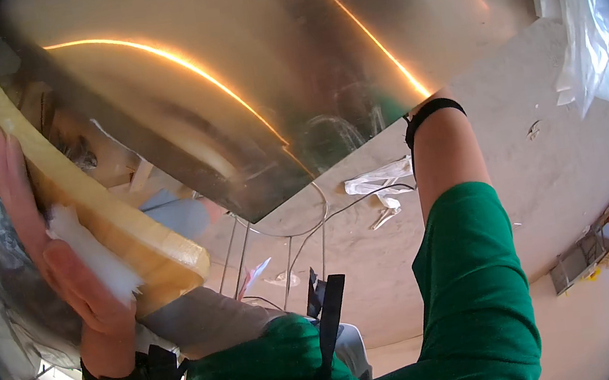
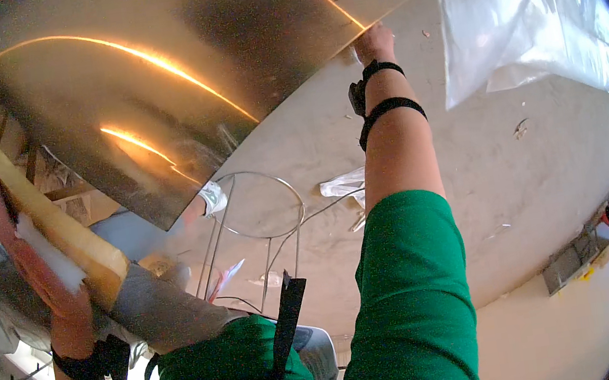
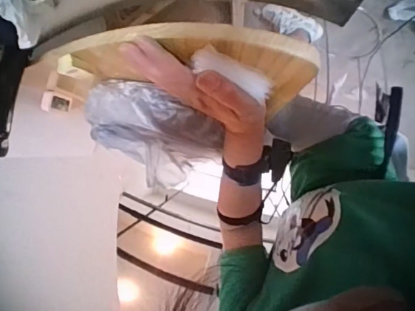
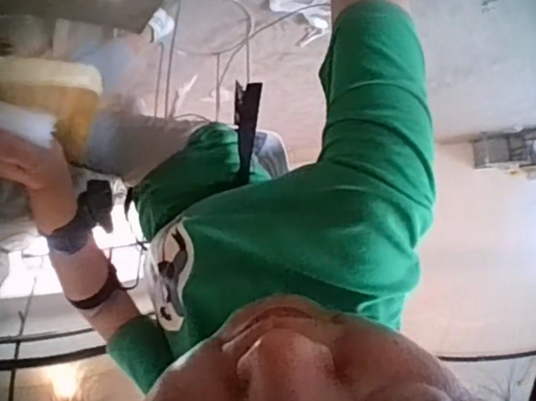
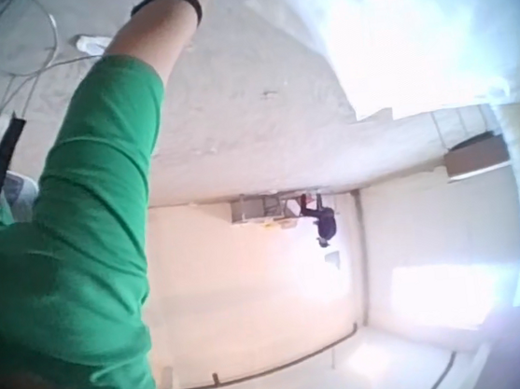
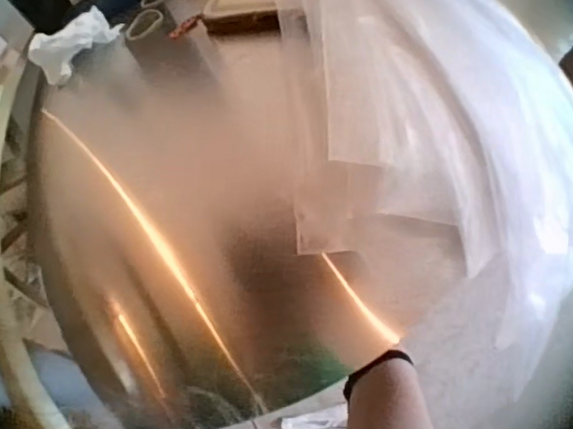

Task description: The person packages cotton swabs by hand, placing them into small plastic bags along with a small yellow card. They then gather the filled small bags and place them into a larger plastic bag.

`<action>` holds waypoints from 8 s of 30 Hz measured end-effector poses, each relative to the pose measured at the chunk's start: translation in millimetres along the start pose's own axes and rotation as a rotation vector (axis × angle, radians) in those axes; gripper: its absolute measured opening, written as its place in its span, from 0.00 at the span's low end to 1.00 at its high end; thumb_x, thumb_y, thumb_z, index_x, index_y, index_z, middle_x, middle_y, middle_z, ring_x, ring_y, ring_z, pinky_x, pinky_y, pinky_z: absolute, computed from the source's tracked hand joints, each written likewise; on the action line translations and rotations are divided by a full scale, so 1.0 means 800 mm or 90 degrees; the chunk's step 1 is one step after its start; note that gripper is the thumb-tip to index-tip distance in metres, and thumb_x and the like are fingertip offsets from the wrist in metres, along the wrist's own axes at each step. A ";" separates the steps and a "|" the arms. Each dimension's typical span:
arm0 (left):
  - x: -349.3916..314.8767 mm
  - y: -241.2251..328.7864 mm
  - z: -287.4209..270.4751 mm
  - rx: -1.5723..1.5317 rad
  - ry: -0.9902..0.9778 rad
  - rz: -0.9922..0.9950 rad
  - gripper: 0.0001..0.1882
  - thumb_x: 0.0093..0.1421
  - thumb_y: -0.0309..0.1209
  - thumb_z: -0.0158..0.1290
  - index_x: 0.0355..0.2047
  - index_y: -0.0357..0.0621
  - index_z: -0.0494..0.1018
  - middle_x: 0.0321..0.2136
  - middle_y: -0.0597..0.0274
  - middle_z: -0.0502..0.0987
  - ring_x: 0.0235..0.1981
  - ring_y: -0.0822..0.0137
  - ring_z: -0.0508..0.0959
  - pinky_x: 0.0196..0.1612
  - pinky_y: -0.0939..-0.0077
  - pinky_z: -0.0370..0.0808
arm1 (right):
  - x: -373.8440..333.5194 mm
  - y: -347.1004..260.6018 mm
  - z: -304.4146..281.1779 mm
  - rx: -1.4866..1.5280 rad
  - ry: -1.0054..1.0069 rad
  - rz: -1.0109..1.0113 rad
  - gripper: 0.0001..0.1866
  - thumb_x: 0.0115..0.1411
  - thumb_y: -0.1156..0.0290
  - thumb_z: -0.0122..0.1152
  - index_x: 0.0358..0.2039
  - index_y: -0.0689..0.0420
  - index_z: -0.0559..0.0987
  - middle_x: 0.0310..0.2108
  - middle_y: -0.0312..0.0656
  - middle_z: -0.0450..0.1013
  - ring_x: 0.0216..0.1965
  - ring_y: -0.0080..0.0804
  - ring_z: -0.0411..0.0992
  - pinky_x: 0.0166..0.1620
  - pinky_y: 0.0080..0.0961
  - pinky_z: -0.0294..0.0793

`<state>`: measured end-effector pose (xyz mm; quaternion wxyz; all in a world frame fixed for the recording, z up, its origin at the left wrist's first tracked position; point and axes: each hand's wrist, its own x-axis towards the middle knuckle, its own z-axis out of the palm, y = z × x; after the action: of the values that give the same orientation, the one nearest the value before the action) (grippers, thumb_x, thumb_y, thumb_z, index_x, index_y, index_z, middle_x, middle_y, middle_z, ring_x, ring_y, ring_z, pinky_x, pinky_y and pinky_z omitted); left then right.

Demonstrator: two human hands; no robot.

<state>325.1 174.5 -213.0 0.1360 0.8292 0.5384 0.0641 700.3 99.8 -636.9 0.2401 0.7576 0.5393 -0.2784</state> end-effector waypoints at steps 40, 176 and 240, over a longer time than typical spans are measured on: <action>0.011 -0.061 0.009 0.141 0.103 0.254 0.37 0.63 0.54 0.27 0.57 0.33 0.59 0.59 0.43 0.58 0.61 0.47 0.57 0.63 0.59 0.48 | -0.059 -0.052 0.039 0.414 0.165 0.008 0.04 0.56 0.77 0.54 0.33 0.56 0.73 0.32 0.39 0.73 0.34 0.29 0.71 0.36 0.23 0.70; -0.410 -0.207 -0.257 0.088 0.251 -0.470 0.40 0.52 0.43 0.57 0.63 0.50 0.53 0.64 0.44 0.46 0.65 0.42 0.44 0.63 0.46 0.42 | -0.506 -0.433 -0.378 1.360 -0.100 -0.337 0.17 0.57 0.81 0.52 0.48 0.63 0.67 0.41 0.42 0.70 0.42 0.35 0.70 0.45 0.33 0.71; -0.398 -0.322 -0.065 0.129 0.302 -0.714 0.40 0.56 0.59 0.46 0.65 0.66 0.45 0.67 0.59 0.38 0.65 0.42 0.40 0.56 0.31 0.51 | -0.407 -0.357 -0.378 0.123 0.709 -0.388 0.29 0.56 0.59 0.54 0.57 0.56 0.64 0.61 0.48 0.55 0.63 0.45 0.50 0.63 0.41 0.49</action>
<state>-45.0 -8.0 -226.4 -0.0540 0.3919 0.9113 0.1142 392.3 164.8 -212.7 -0.2353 0.6199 0.7466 0.0539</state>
